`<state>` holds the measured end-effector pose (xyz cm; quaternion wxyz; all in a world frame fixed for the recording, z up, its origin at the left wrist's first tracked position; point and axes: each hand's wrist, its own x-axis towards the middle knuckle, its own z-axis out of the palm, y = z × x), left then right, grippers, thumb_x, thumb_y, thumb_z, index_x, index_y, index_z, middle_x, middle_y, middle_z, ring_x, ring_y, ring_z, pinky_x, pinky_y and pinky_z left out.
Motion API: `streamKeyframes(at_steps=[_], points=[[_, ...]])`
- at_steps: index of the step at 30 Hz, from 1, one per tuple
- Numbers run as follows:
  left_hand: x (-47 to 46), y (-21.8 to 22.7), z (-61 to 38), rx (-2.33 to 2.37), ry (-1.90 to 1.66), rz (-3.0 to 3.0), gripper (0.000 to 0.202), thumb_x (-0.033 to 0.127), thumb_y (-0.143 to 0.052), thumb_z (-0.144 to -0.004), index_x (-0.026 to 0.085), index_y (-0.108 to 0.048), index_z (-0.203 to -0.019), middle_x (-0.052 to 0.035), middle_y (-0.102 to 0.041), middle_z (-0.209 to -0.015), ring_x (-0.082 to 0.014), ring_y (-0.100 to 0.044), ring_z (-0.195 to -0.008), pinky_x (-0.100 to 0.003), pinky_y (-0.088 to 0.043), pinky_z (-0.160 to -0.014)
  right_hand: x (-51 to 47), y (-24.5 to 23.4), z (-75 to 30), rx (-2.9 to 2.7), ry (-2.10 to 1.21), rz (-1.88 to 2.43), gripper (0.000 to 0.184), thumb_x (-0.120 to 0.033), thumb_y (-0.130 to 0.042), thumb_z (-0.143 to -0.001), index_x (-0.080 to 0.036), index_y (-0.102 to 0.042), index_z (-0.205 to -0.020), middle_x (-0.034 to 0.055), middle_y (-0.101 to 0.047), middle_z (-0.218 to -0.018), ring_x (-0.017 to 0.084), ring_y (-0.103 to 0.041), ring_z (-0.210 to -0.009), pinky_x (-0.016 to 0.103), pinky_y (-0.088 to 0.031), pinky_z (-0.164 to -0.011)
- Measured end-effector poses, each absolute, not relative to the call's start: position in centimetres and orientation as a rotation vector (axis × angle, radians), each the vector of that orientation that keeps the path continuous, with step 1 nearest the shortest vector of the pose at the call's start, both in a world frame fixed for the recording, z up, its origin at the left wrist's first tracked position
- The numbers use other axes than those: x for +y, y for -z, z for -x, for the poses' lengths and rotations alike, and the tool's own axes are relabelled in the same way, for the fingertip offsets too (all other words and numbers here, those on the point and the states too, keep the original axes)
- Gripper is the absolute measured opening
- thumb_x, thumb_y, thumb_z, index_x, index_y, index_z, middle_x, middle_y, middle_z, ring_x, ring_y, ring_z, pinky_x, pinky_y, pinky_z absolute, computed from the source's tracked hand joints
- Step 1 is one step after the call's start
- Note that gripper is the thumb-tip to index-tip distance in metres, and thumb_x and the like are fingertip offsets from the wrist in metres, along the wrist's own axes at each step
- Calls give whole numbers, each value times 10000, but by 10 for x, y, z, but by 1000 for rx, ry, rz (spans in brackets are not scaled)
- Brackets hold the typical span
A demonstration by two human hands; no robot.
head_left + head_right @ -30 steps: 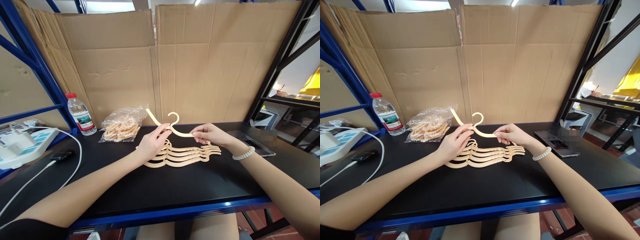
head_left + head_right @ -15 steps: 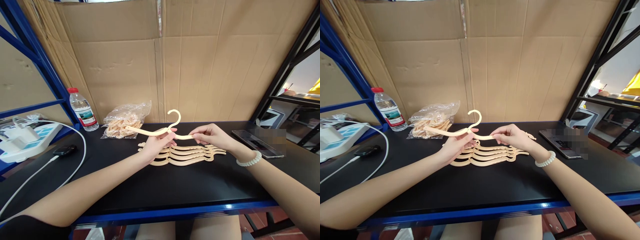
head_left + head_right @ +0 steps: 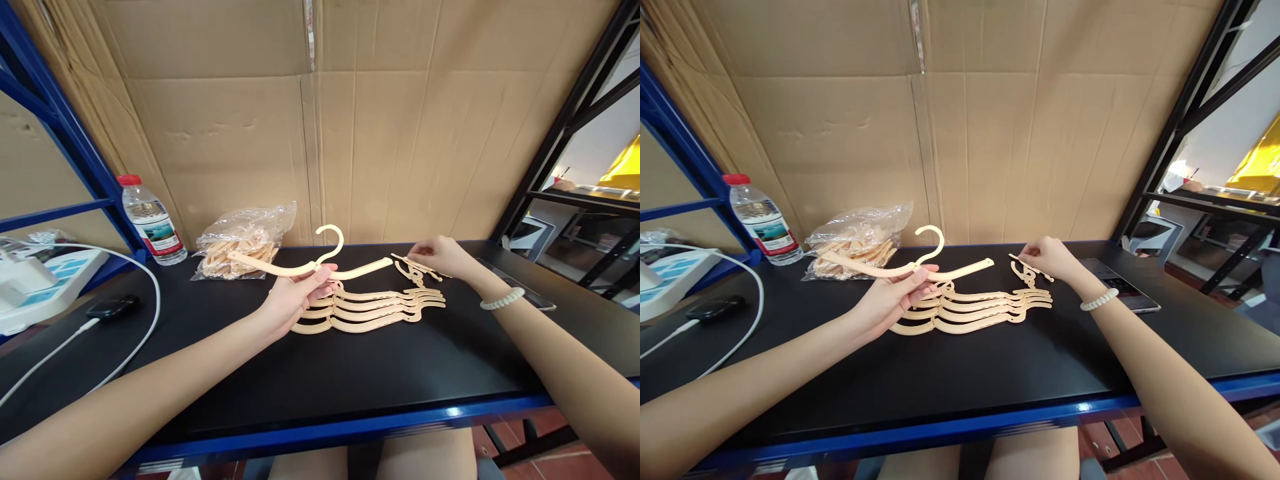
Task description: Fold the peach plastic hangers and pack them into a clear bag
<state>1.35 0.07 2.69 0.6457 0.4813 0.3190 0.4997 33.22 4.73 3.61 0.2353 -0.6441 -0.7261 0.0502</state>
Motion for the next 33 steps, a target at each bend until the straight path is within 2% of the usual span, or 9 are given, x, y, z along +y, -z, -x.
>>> streamKeyframes(at_steps=[3,8,17,24,26,33], points=[[3,-28,-12,709,-1167,-1092,206,242,-808,-710,124,-769,-874,-36,-750,-775,-101,-692,-708,-146,-582,-699,56,-26,-337,-2000,-58,1846,183,-344,-615,-760,-200,-702,-686,50,-709,-687,202,-647,-656,298,-461,-610],[4,-29,-13,713,-1183,-1075,140,194,-775,-746,118,-768,-864,-37,-751,-770,-97,-694,-691,-137,-582,-677,69,-16,-357,-1950,35,1957,171,-284,-595,-754,-178,-726,-785,90,-736,-794,244,-671,-740,317,-467,-641],[4,-28,-12,707,-1186,-1070,156,208,-802,-713,122,-770,-839,-35,-754,-797,-92,-691,-678,-138,-584,-678,81,3,-354,-2051,2,1881,245,-357,-567,-812,-194,-727,-899,60,-735,-838,199,-664,-721,267,-442,-596],[6,-26,-11,714,-1186,-1081,204,235,-811,-702,123,-769,-868,-41,-750,-792,-92,-684,-686,-140,-579,-682,87,9,-340,-1964,5,1775,260,-251,-575,-780,-184,-721,-984,47,-709,-759,198,-652,-723,280,-458,-641],[5,-28,-12,718,-1185,-1081,202,233,-811,-702,124,-770,-867,-40,-750,-774,-90,-682,-680,-136,-576,-677,86,8,-337,-1914,-25,1747,246,-255,-596,-762,-180,-730,-954,46,-705,-732,198,-651,-707,284,-465,-647],[3,-30,-11,722,-1186,-1092,182,231,-796,-720,132,-769,-871,-37,-746,-772,-89,-680,-685,-134,-570,-674,77,-6,-331,-1685,-201,1626,112,-265,-648,-702,-190,-708,-646,44,-666,-622,212,-627,-673,313,-447,-643]])
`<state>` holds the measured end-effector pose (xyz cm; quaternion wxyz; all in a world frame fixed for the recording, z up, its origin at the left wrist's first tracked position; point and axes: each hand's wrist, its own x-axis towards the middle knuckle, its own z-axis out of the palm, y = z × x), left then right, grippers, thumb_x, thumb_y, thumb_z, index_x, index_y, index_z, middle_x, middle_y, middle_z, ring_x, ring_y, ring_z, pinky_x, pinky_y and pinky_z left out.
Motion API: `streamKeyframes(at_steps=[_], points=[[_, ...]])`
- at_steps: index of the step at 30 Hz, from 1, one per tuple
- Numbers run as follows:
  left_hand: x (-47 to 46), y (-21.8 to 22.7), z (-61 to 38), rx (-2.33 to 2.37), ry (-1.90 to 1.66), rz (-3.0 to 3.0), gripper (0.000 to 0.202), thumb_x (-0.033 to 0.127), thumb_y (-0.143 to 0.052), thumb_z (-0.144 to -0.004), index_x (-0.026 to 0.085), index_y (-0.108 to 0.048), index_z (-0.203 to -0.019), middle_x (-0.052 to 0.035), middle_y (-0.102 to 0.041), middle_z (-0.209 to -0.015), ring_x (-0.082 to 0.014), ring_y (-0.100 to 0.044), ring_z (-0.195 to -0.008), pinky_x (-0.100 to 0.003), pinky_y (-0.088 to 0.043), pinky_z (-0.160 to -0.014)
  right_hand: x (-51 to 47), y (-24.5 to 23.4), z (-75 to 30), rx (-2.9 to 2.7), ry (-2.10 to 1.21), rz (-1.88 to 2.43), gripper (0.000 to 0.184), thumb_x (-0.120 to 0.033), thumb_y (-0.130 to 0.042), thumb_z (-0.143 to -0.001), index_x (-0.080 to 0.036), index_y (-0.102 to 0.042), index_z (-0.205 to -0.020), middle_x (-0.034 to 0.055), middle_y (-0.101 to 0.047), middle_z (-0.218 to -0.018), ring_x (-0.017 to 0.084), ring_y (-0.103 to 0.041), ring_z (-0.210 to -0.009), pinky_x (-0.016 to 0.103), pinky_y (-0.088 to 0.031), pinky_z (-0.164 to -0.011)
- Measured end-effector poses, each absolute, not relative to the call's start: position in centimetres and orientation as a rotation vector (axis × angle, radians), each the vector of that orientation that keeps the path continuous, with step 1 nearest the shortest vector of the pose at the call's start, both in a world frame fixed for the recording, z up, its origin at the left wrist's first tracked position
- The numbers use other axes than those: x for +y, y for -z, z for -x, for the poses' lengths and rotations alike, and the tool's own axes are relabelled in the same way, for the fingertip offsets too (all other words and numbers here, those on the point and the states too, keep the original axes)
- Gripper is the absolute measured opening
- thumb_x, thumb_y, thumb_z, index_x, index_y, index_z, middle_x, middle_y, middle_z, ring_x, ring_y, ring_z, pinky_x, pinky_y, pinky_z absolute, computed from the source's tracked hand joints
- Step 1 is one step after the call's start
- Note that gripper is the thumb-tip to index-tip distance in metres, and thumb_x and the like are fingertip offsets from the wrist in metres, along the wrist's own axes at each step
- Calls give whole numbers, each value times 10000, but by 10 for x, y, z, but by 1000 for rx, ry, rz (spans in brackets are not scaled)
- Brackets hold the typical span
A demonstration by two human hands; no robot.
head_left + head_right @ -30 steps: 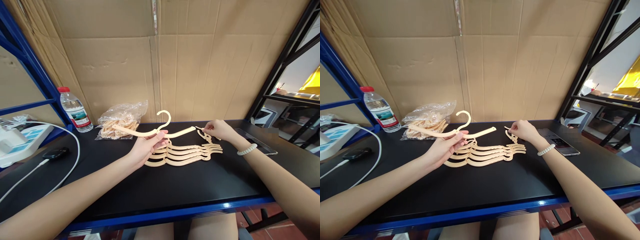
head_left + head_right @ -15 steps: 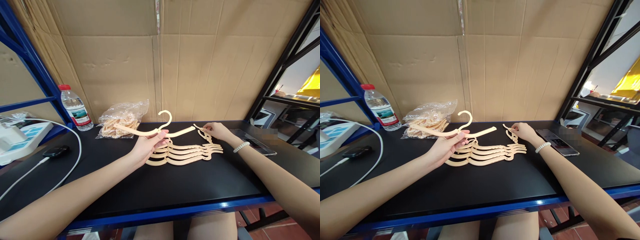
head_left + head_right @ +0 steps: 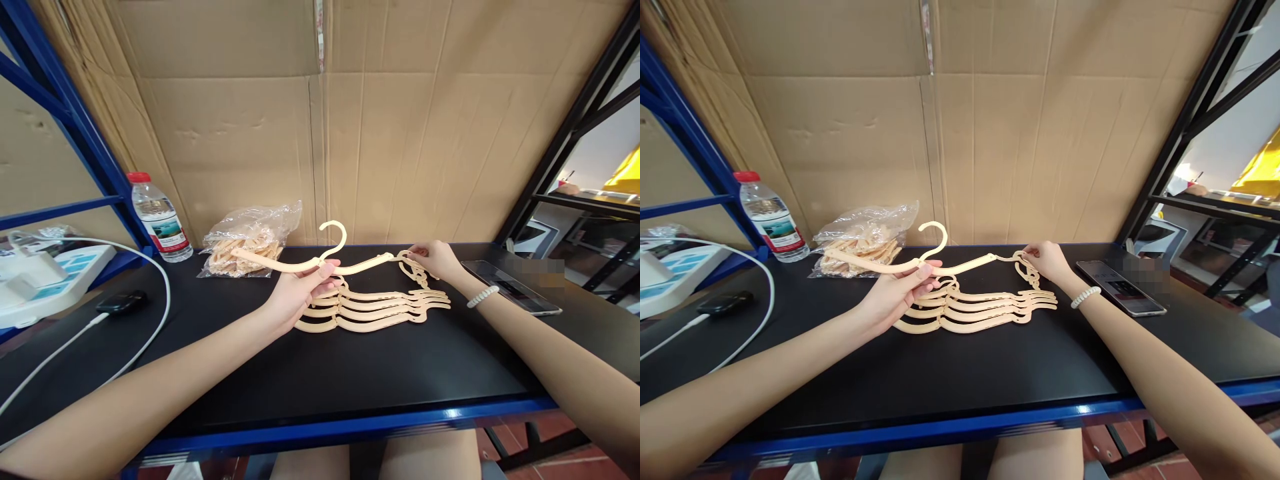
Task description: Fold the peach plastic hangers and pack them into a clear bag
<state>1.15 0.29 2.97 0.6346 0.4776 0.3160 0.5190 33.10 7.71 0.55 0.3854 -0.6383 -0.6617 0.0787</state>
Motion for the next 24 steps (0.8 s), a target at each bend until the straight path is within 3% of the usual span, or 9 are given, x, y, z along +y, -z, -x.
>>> streamKeyframes(at_steps=[9,15,18,22,24], points=[[-2,-30,-4,784,-1165,-1121,183,246,-783,-740,133,-763,-882,-45,-738,-796,-100,-671,-690,-216,-576,-782,43,-21,-293,-1485,-861,1237,402,-550,-703,-676,-172,-679,-811,38,-600,-736,103,-437,-549,278,-367,-494],[-2,-24,6,781,-1152,-1153,229,284,-792,-729,145,-763,-908,-36,-731,-792,-103,-666,-697,-228,-567,-797,27,-27,-266,-1320,-1534,951,244,-315,-785,-680,-159,-603,-728,-38,-466,-613,49,-277,-495,219,-212,-416],[-3,-25,7,780,-1144,-1182,240,299,-793,-723,147,-765,-907,-44,-736,-837,-104,-659,-696,-234,-561,-784,23,-28,-264,-1253,-1690,880,170,-199,-757,-693,-152,-618,-780,-46,-451,-615,46,-281,-499,210,-204,-417],[-5,-25,5,789,-1127,-1218,245,313,-793,-719,157,-768,-906,-55,-741,-885,-101,-646,-709,-223,-550,-757,22,-27,-265,-1173,-1697,891,396,-162,-709,-706,-236,-620,-1084,-48,-491,-695,50,-311,-494,201,-226,-421],[-5,-25,5,787,-1121,-1219,247,316,-792,-720,158,-769,-909,-56,-741,-893,-95,-637,-706,-216,-546,-752,24,-24,-266,-1134,-1706,886,432,-160,-689,-716,-252,-604,-1130,-52,-468,-687,54,-298,-490,199,-225,-418]])
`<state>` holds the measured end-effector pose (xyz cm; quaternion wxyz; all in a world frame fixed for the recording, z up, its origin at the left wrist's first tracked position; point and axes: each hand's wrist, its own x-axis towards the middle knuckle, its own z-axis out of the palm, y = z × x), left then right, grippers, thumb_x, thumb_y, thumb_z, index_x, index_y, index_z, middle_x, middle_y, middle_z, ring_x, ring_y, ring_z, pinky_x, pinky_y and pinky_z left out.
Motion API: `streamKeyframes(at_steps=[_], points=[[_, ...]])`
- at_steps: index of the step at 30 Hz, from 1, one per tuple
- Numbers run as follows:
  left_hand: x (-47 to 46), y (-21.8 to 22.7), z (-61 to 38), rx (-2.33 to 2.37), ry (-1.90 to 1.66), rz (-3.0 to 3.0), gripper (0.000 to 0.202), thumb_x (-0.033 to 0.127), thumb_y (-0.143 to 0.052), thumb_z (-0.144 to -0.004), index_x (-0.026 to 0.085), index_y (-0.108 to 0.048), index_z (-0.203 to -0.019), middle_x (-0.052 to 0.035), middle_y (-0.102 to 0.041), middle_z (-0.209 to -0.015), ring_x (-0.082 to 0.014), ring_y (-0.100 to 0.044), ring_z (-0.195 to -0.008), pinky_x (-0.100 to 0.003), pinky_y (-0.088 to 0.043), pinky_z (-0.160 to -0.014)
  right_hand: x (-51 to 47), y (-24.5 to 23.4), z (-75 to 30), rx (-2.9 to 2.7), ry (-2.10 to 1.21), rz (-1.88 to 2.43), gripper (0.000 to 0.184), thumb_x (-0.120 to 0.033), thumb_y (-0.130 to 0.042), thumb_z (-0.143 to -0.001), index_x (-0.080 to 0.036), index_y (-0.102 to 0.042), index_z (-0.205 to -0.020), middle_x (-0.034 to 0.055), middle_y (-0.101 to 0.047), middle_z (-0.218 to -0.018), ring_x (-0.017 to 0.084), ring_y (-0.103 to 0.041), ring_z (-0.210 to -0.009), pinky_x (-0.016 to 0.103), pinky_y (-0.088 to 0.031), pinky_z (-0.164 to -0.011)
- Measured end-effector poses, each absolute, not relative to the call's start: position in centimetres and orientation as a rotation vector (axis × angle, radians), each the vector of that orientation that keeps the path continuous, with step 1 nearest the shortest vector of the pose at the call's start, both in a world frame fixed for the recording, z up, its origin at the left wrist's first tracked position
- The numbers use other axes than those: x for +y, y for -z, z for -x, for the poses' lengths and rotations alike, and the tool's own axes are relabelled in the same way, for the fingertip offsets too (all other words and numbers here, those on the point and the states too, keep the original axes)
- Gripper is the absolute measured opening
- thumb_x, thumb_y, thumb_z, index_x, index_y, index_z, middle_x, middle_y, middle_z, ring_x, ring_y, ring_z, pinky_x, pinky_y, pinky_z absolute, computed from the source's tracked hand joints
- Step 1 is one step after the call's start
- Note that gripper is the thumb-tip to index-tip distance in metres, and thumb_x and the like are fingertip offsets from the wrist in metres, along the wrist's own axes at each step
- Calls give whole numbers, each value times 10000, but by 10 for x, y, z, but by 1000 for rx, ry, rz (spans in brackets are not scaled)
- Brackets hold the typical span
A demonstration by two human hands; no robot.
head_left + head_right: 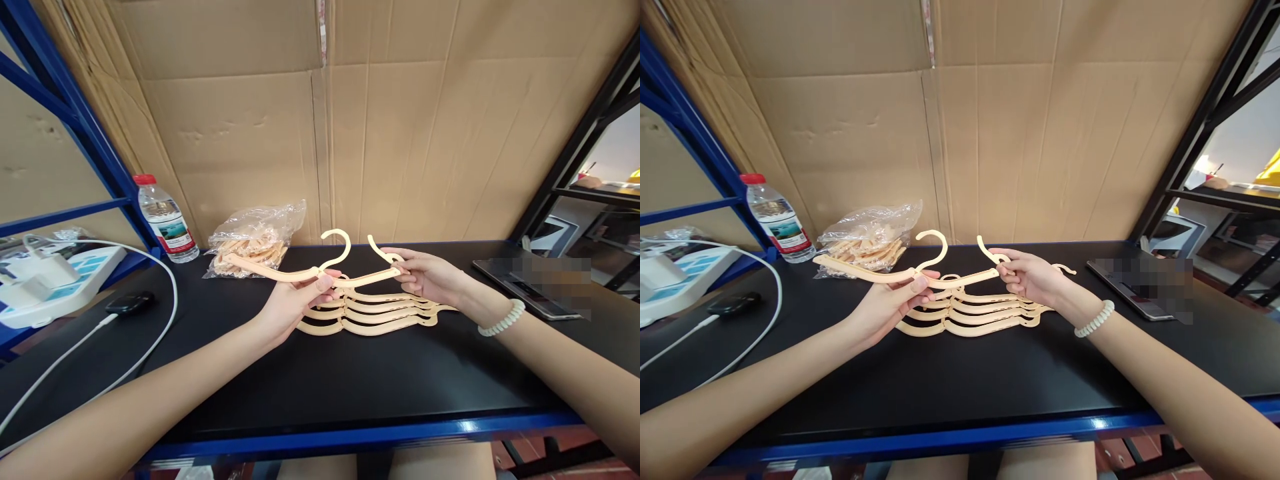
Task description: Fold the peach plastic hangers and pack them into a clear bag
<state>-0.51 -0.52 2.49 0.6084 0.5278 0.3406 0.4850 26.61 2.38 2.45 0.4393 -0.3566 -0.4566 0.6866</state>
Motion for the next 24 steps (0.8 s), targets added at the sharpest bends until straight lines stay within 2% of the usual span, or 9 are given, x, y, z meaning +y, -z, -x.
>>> streamKeyframes(at_steps=[1,4,7,10,13,16,18,20,24], points=[[-5,-24,5,782,-1118,-1220,248,316,-789,-723,156,-769,-912,-57,-741,-893,-94,-635,-703,-217,-545,-756,25,-23,-267,-1121,-1714,888,374,-169,-677,-727,-233,-615,-1090,-56,-430,-652,59,-282,-486,201,-222,-414],[-5,-23,5,777,-1122,-1215,242,310,-786,-726,152,-768,-909,-58,-741,-878,-98,-638,-702,-225,-545,-769,29,-20,-268,-1095,-1704,909,81,-250,-632,-784,-186,-586,-803,-56,-308,-588,80,-237,-480,218,-220,-406],[-4,-23,6,778,-1125,-1205,235,305,-784,-729,153,-765,-907,-56,-741,-871,-104,-649,-708,-229,-548,-774,29,-18,-267,-1078,-1667,902,246,-304,-598,-824,-196,-466,-647,-42,-293,-608,92,-255,-502,229,-267,-428],[-4,-23,6,778,-1134,-1210,229,299,-776,-737,153,-762,-913,-62,-742,-881,-120,-664,-723,-254,-553,-788,28,-19,-264,-1075,-1629,879,224,-283,-600,-822,-199,-479,-653,-35,-307,-633,105,-302,-539,244,-346,-491],[-3,-24,6,774,-1139,-1215,230,299,-777,-737,149,-762,-910,-67,-744,-877,-129,-671,-728,-265,-557,-793,26,-22,-262,-1100,-1598,871,33,-225,-611,-790,-194,-610,-802,-23,-380,-671,121,-383,-601,267,-417,-591],[-3,-24,6,768,-1141,-1210,234,303,-783,-731,146,-764,-904,-67,-745,-869,-123,-668,-716,-249,-558,-777,25,-22,-263,-1154,-1558,874,247,-190,-664,-745,-203,-676,-992,-15,-479,-735,125,-469,-698,279,-451,-719],[-3,-24,6,757,-1142,-1210,228,299,-782,-732,150,-765,-904,-61,-744,-868,-113,-663,-706,-231,-558,-765,26,-20,-265,-1169,-1542,872,265,-202,-729,-710,-218,-690,-972,-14,-526,-779,118,-505,-756,276,-447,-787],[-2,-24,6,753,-1141,-1212,223,295,-780,-734,154,-766,-907,-55,-744,-871,-105,-659,-700,-220,-556,-762,26,-18,-267,-1162,-1521,895,227,-229,-788,-667,-221,-688,-871,-5,-565,-827,123,-532,-826,268,-437,-811],[1,-23,8,791,-1137,-1251,232,307,-784,-725,159,-768,-904,-55,-746,-873,-113,-656,-706,-233,-557,-766,25,-18,-268,-1179,-1383,1003,245,-329,-826,-631,-211,-635,-730,25,-609,-928,150,-538,-868,254,-419,-700]])
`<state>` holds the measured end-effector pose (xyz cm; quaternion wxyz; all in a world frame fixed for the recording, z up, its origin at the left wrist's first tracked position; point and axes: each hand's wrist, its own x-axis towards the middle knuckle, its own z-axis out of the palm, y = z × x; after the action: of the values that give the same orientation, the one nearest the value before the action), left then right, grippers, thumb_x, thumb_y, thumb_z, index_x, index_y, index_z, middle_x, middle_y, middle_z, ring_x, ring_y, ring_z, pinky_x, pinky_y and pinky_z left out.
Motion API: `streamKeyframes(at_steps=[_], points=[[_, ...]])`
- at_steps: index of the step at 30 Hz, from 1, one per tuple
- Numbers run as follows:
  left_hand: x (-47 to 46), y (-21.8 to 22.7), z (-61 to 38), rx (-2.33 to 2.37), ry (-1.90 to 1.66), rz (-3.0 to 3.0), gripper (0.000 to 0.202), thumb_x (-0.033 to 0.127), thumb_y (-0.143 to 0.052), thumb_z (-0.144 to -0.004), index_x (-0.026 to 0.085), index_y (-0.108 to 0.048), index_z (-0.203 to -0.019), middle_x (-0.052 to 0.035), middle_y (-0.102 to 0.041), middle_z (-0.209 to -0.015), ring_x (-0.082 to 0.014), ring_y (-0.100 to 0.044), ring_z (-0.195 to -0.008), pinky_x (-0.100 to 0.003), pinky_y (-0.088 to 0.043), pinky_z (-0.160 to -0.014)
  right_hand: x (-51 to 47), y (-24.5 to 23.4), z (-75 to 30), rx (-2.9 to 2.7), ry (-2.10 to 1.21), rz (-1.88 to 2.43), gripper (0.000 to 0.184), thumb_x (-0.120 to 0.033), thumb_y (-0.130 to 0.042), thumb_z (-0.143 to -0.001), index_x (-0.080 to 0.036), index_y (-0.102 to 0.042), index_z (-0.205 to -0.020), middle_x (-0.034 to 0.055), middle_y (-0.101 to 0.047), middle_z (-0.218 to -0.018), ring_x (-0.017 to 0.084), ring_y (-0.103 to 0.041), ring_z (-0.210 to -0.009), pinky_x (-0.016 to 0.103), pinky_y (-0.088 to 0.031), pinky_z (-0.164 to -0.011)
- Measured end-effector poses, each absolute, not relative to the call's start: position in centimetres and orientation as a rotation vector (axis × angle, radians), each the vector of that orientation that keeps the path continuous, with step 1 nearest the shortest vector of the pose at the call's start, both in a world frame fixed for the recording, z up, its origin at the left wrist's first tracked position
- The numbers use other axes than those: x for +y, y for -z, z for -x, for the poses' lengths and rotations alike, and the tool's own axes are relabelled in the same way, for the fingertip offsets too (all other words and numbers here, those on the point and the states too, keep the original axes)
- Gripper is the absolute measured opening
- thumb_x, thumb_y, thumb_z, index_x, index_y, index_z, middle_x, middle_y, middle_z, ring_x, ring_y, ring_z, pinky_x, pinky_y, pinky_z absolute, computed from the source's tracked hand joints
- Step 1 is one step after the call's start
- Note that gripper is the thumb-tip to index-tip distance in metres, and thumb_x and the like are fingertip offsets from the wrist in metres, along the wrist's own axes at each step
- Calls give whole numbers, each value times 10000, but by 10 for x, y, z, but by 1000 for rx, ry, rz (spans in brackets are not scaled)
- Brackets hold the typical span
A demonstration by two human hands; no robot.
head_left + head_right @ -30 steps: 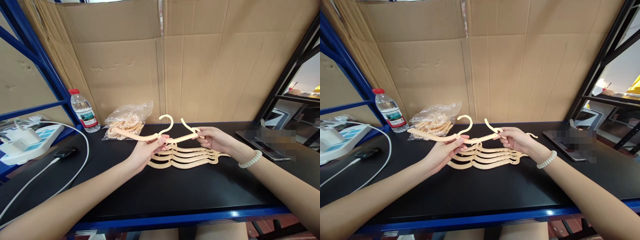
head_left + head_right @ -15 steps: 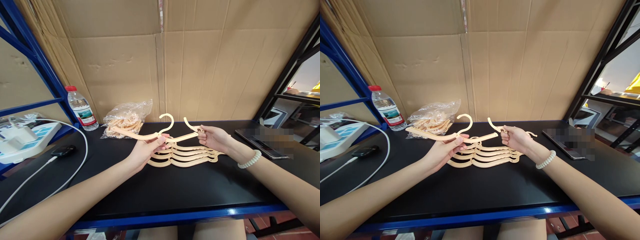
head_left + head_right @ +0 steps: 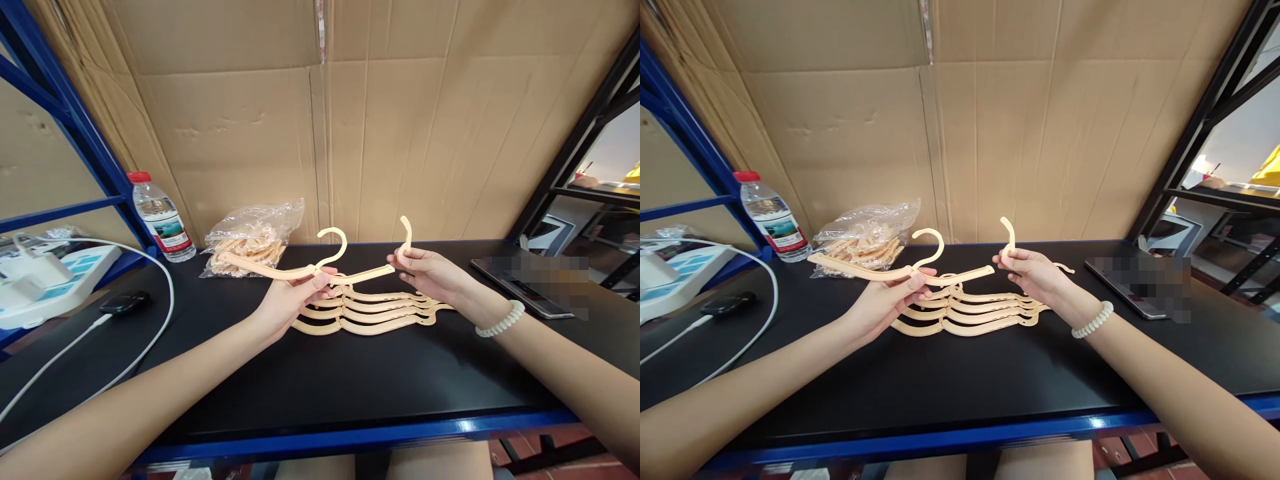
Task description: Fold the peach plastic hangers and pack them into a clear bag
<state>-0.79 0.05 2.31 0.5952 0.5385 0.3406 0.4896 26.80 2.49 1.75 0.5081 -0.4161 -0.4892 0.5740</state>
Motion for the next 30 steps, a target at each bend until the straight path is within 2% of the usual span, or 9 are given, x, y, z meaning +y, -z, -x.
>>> streamKeyframes(at_steps=[4,6,8,10,12,17,21,27,30], points=[[6,-23,11,861,-1109,-1365,258,325,-795,-707,160,-770,-904,-57,-750,-836,-140,-668,-735,-266,-555,-790,20,-22,-264,-1248,-1335,941,250,-344,-816,-661,-205,-620,-731,-25,-518,-773,85,-404,-623,244,-334,-543],[9,-22,13,886,-1103,-1388,280,344,-805,-686,156,-772,-890,-59,-751,-805,-158,-678,-741,-291,-556,-807,18,-24,-262,-1269,-1388,882,244,-337,-808,-678,-202,-612,-731,-42,-474,-699,75,-358,-570,248,-314,-519],[12,-21,15,896,-1091,-1397,298,360,-812,-671,160,-774,-889,-57,-753,-776,-172,-688,-745,-308,-556,-818,16,-25,-262,-1300,-1424,854,227,-323,-800,-689,-196,-615,-721,-29,-520,-699,84,-427,-607,253,-352,-560],[15,-20,16,899,-1073,-1415,308,365,-813,-669,171,-775,-906,-56,-757,-763,-182,-697,-757,-313,-553,-829,15,-24,-262,-1319,-1418,859,210,-307,-803,-686,-192,-631,-719,6,-608,-772,115,-522,-734,261,-395,-649],[16,-18,17,891,-1062,-1434,315,366,-813,-671,181,-775,-923,-58,-762,-771,-189,-703,-771,-315,-550,-838,15,-24,-262,-1317,-1394,895,206,-319,-804,-682,-201,-674,-789,31,-655,-864,135,-547,-818,266,-403,-689],[16,-17,18,867,-1061,-1445,308,361,-802,-691,193,-772,-948,-55,-764,-775,-192,-707,-794,-312,-549,-840,17,-21,-263,-1246,-1243,1009,280,-353,-845,-608,-197,-727,-809,9,-593,-794,93,-441,-653,251,-362,-561],[17,-17,18,869,-1075,-1476,286,334,-786,-715,181,-770,-955,-56,-758,-780,-185,-699,-793,-305,-541,-847,17,-21,-260,-1190,-1270,926,254,-350,-839,-636,-182,-710,-775,-10,-528,-722,60,-379,-555,238,-333,-481],[19,-15,19,875,-1106,-1507,290,332,-778,-718,171,-770,-959,-59,-753,-801,-187,-688,-805,-319,-536,-862,14,-27,-259,-1168,-1470,833,231,-259,-856,-620,-168,-657,-692,-32,-488,-707,42,-405,-531,190,-395,-462],[20,-14,20,874,-1103,-1524,305,346,-780,-715,174,-769,-967,-60,-756,-826,-195,-689,-820,-336,-536,-871,14,-29,-260,-1103,-1552,825,255,-228,-872,-596,-160,-690,-761,-38,-509,-704,29,-428,-542,150,-429,-490]])
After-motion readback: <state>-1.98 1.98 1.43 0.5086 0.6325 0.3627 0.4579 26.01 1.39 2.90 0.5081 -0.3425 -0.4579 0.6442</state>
